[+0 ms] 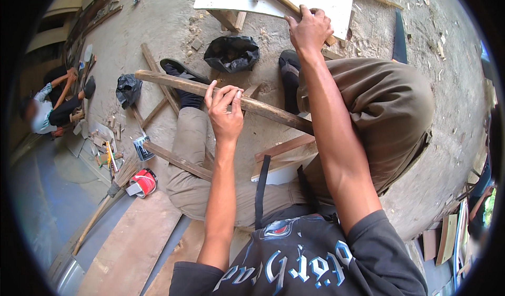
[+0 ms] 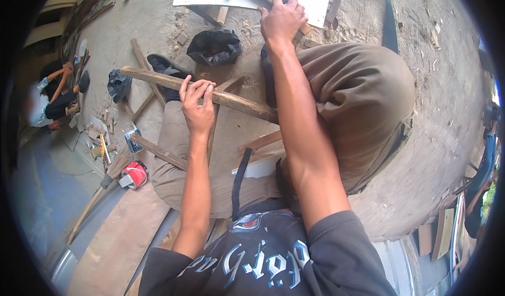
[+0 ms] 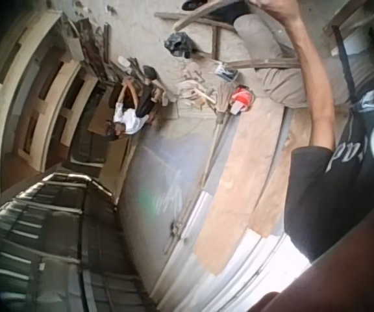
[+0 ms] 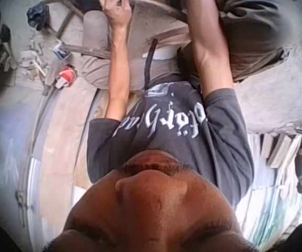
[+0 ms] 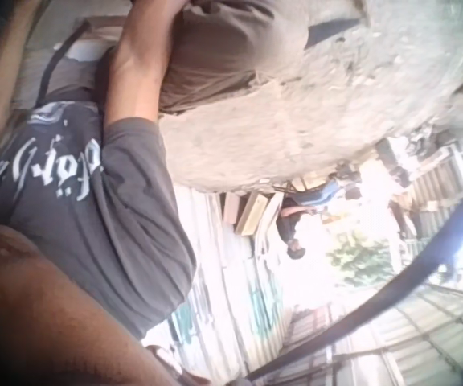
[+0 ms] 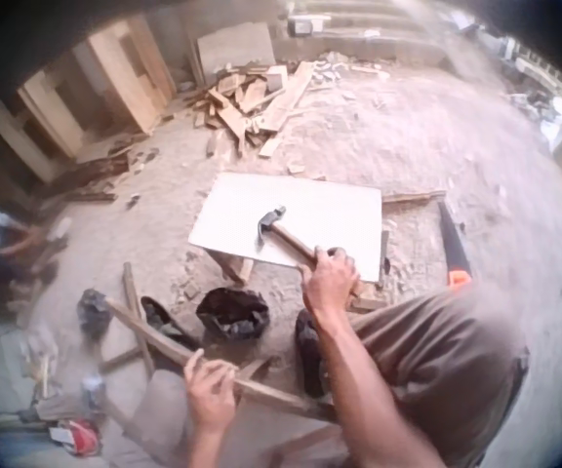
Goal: The person assembles a wooden frame by joining wooden planks with nails. They use a hammer to drive nails into the joints, repeatedly adjusting the frame's position and checking alignment. The task continues with hammering and repositioning the frame on the floor.
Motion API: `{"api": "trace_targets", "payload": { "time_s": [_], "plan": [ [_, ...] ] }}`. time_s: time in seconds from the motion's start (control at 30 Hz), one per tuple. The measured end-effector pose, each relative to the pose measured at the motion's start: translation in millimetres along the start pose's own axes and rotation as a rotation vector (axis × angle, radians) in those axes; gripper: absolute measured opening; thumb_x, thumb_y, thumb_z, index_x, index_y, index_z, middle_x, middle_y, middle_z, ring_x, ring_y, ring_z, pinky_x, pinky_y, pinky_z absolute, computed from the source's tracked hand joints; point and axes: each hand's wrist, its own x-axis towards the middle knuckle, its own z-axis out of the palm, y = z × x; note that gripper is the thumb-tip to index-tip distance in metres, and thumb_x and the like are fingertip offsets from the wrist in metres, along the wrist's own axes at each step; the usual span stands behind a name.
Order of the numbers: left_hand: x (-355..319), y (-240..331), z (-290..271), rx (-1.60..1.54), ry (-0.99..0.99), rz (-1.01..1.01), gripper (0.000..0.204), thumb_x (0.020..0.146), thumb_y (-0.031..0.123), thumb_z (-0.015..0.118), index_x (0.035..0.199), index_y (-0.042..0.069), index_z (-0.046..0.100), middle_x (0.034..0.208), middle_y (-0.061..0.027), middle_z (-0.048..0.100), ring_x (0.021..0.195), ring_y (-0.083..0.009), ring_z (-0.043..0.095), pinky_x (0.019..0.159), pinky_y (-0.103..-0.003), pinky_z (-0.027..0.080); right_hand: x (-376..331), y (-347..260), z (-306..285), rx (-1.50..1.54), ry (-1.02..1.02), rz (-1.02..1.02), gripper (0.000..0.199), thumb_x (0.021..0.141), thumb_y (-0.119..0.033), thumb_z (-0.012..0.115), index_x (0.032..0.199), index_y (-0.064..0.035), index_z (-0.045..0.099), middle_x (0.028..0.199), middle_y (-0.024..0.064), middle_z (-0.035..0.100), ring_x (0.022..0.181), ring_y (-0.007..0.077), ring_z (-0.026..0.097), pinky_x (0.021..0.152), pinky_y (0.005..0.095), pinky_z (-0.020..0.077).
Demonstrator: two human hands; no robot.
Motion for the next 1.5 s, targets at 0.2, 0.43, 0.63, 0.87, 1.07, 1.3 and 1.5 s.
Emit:
{"api": "trace_targets", "payload": {
  "time_s": [0.2, 0.43, 0.63, 0.87, 1.07, 1.3, 1.5],
  "plan": [
    [-1, -3, 3, 0.023, -0.007, 0.010, 0.011, 0.089, 0.007, 0.064, 0.092, 0.004, 0.074, 0.093, -0.0056, 0.068, 0.106, -0.0278, 0.058, 0.107, -0.044, 0.036, -2, -1, 1, 0.038, 0.032, -0.009, 0.046, 0.080, -0.037, 0.077, 0.118, -0.0140, 0.069, 0.119, 0.0150, 0.058, 0.117, 0.0336, 0.050, 0.103, 0.0526, 0.0326],
    [6, -2, -2, 0.004, -0.063, 0.002, 0.010, 0.087, 0.007, 0.067, 0.093, 0.003, 0.074, 0.096, -0.0068, 0.070, 0.108, -0.0287, 0.058, 0.103, -0.041, 0.040, 0, -2, 0, 0.037, 0.009, 0.028, 0.043, 0.080, -0.034, 0.077, 0.117, -0.0142, 0.070, 0.121, 0.0157, 0.059, 0.118, 0.0346, 0.050, 0.102, 0.0542, 0.0328],
    [11, -7, -9, -0.037, -0.113, 0.002, 0.011, 0.083, 0.007, 0.071, 0.092, 0.004, 0.075, 0.095, -0.0076, 0.072, 0.104, -0.0286, 0.061, 0.097, -0.040, 0.045, 4, -9, -10, 0.019, -0.105, 0.002, 0.031, 0.085, -0.027, 0.072, 0.110, -0.0094, 0.072, 0.114, 0.0169, 0.062, 0.115, 0.0364, 0.052, 0.100, 0.0558, 0.0348],
    [15, -7, -11, -0.045, -0.129, 0.018, 0.013, 0.082, 0.008, 0.072, 0.094, 0.004, 0.076, 0.095, -0.0072, 0.073, 0.100, -0.0242, 0.064, 0.092, -0.036, 0.048, -3, -46, -57, 0.129, -0.326, 0.066, 0.030, 0.090, -0.026, 0.065, 0.103, 0.0002, 0.070, 0.104, 0.0209, 0.061, 0.097, 0.0338, 0.060, 0.090, 0.0521, 0.0428],
    [13, -9, -12, -0.055, -0.135, 0.017, 0.011, 0.080, 0.008, 0.072, 0.091, 0.004, 0.075, 0.095, -0.0062, 0.073, 0.098, -0.0260, 0.064, 0.090, -0.037, 0.049, -69, -78, -145, 0.608, -0.487, -0.119, 0.029, 0.097, -0.021, 0.055, 0.090, 0.0079, 0.056, 0.083, 0.0297, 0.058, 0.073, 0.0460, 0.059, 0.070, 0.0532, 0.0483],
    [18, -8, -16, -0.063, -0.169, 0.046, 0.014, 0.081, 0.009, 0.072, 0.094, 0.006, 0.076, 0.095, -0.0066, 0.072, 0.100, -0.0257, 0.063, 0.091, -0.037, 0.048, -131, -46, -199, 0.682, -0.743, 0.022, 0.021, 0.097, -0.014, 0.054, 0.094, 0.0066, 0.056, 0.078, 0.0312, 0.061, 0.076, 0.0477, 0.061, 0.067, 0.0531, 0.0455],
    [15, -14, -16, -0.057, -0.152, 0.039, 0.015, 0.080, 0.011, 0.074, 0.093, 0.005, 0.075, 0.093, -0.0099, 0.071, 0.099, -0.0290, 0.063, 0.089, -0.038, 0.049, -155, -44, -202, 0.586, -0.808, 0.028, 0.022, 0.099, -0.016, 0.051, 0.100, 0.0058, 0.055, 0.081, 0.0295, 0.061, 0.078, 0.0468, 0.062, 0.068, 0.0538, 0.0451]
  ]
}}
